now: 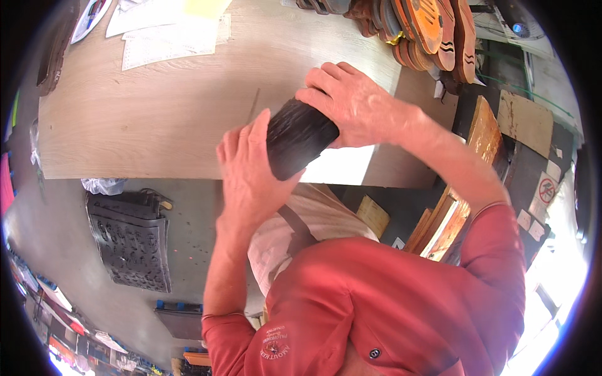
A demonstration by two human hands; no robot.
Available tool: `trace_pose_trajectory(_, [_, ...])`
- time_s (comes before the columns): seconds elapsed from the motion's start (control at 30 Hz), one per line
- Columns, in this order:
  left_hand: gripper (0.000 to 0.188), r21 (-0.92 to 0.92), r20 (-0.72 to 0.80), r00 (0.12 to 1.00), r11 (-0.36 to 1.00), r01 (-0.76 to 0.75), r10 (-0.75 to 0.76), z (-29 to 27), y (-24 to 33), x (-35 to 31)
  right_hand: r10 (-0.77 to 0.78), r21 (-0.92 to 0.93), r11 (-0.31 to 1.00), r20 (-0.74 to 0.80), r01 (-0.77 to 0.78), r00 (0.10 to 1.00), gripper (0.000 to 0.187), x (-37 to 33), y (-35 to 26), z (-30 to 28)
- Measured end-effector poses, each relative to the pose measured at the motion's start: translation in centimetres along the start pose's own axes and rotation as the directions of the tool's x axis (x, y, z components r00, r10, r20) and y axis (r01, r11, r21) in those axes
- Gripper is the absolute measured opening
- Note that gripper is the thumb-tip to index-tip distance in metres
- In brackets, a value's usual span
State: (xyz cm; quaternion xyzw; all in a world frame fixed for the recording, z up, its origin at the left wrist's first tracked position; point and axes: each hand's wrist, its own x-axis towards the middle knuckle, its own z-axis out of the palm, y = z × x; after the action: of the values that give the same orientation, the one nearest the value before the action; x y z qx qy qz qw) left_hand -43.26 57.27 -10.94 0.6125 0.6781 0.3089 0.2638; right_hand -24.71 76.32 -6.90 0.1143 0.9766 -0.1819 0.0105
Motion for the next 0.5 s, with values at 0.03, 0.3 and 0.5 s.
trace_pose_trajectory(0.03, [0.108,0.047,-0.023,0.999,0.998,-0.045,0.047,-1.0,-0.8,0.3,0.078,0.013,0.997,-0.013,-0.077,0.997,0.070,0.0,-0.4,0.7])
trace_pose_trajectory(0.3, [0.107,0.069,-0.008,0.977,0.975,-0.213,0.214,0.3,-7.1,2.8,0.296,0.263,0.920,0.017,-0.290,0.955,0.110,-1.1,-0.3,6.3])
trace_pose_trajectory(0.5, [0.120,0.168,0.065,0.978,0.964,-0.207,0.198,-0.1,-8.1,2.9,0.526,0.574,0.708,-0.040,-0.411,0.850,0.146,-2.0,2.0,8.4])
